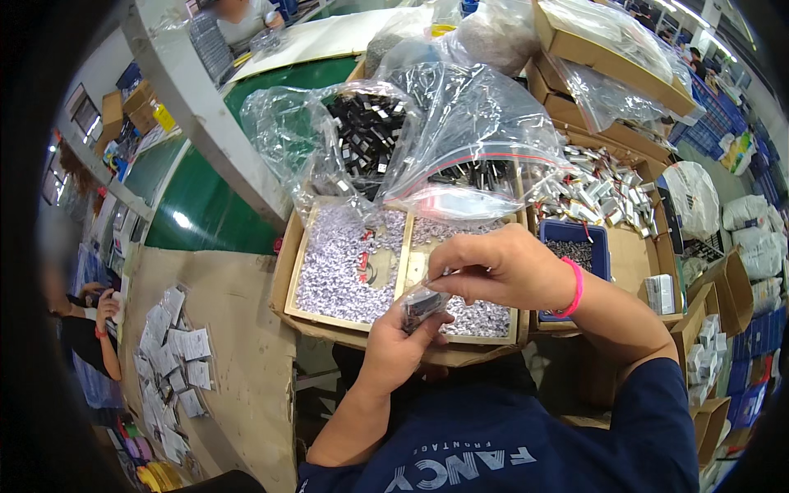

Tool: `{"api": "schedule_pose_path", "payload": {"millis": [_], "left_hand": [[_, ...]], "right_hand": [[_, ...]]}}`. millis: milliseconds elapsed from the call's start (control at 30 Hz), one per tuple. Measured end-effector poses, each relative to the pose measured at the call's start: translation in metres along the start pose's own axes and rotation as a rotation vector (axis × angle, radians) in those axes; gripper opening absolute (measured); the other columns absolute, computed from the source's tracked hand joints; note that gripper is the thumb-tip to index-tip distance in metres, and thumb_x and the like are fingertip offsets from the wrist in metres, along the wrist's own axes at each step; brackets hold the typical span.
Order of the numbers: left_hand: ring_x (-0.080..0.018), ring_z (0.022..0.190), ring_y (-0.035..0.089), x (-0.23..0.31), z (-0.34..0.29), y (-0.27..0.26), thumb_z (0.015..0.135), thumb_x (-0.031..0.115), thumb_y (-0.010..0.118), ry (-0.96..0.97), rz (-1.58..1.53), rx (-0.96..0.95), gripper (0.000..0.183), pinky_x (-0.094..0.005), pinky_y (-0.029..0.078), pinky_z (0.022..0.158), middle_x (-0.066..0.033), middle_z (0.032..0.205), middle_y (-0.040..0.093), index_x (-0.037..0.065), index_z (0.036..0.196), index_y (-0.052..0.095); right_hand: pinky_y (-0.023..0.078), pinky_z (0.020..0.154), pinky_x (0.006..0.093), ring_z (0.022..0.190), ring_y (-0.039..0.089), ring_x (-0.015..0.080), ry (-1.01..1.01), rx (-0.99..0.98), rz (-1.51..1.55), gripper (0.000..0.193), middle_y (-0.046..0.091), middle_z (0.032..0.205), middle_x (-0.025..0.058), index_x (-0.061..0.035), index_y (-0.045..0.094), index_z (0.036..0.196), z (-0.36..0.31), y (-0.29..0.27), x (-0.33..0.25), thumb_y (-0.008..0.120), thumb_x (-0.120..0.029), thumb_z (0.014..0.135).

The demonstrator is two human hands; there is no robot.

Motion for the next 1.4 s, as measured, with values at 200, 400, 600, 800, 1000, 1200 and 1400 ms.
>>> {"api": "schedule_pose_path", "payload": {"millis": [200,400,600,800,1000,1200,1400], "left_hand": [[-0.0084,0.073,0.060,-0.004,0.004,0.009,0.090,0.011,0.062,0.046,0.002,-0.006,0.035,-0.0221,0.050,0.066,-0.0034,0.090,0.066,0.003,0.123,0.054],[-0.0084,0.075,0.061,-0.010,0.004,0.021,0.091,0.013,0.060,-0.019,0.039,-0.107,0.032,-0.0222,0.050,0.066,-0.0038,0.092,0.066,0.003,0.122,0.054],[-0.0123,0.078,0.062,-0.005,0.009,0.033,0.091,0.011,0.059,-0.015,-0.126,-0.236,0.030,-0.0236,0.052,0.067,-0.0082,0.103,0.065,-0.002,0.118,0.054],[-0.0209,0.091,0.064,-0.008,0.011,0.033,0.090,0.005,0.058,-0.044,-0.312,-0.240,0.035,-0.0275,0.056,0.065,-0.0156,0.117,0.060,-0.005,0.122,0.049],[-0.0236,0.089,0.065,-0.010,0.014,0.036,0.088,0.004,0.060,-0.054,-0.292,-0.204,0.038,-0.0287,0.057,0.063,-0.0184,0.114,0.060,-0.005,0.123,0.047],[-0.0261,0.086,0.066,-0.008,0.015,0.037,0.088,0.004,0.060,-0.047,-0.240,-0.165,0.036,-0.0296,0.058,0.060,-0.0209,0.112,0.061,-0.006,0.120,0.049],[-0.0231,0.090,0.064,-0.008,0.015,0.040,0.089,0.003,0.058,-0.040,-0.220,-0.194,0.036,-0.0290,0.057,0.064,-0.0184,0.115,0.060,-0.006,0.122,0.048]], "right_hand": [[0.050,0.058,0.0308,0.062,0.064,0.0213,0.086,-0.225,-0.126,0.013,0.065,0.075,0.0076,-0.0060,0.062,0.093,-0.002,0.003,0.003,0.067,-0.012,0.082],[0.050,0.059,0.0364,0.065,0.063,0.0292,0.044,-0.435,-0.461,0.015,0.065,0.073,0.0105,-0.0077,0.062,0.093,-0.005,0.001,-0.010,0.066,-0.015,0.081],[0.051,0.061,0.0362,0.067,0.064,0.0283,0.030,-0.115,-0.512,0.015,0.064,0.071,0.0083,-0.0072,0.062,0.091,-0.020,-0.030,-0.025,0.067,-0.015,0.079],[0.051,0.062,0.0401,0.071,0.064,0.0288,0.570,-0.242,-0.979,0.016,0.066,0.075,0.0100,-0.0100,0.066,0.084,-0.101,-0.064,0.019,0.066,-0.025,0.079],[0.050,0.068,0.0416,0.078,0.064,0.0302,0.757,-0.295,-0.877,0.014,0.066,0.077,0.0104,-0.0095,0.066,0.080,-0.150,-0.051,0.067,0.065,-0.023,0.078],[0.049,0.074,0.0409,0.082,0.061,0.0330,0.559,-0.117,-0.602,0.015,0.062,0.084,0.0142,-0.0034,0.063,0.089,-0.155,-0.056,0.058,0.060,-0.017,0.083],[0.050,0.074,0.0407,0.083,0.061,0.0327,0.545,-0.154,-0.678,0.013,0.061,0.086,0.0136,-0.0039,0.064,0.089,-0.151,-0.042,0.069,0.059,-0.014,0.081]]}}
Point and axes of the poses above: each hand's wrist, its own z-axis towards the middle knuckle, its own y-axis out of the palm, x = y × z, the point moved 6 cm from there along z, towards the middle knuckle
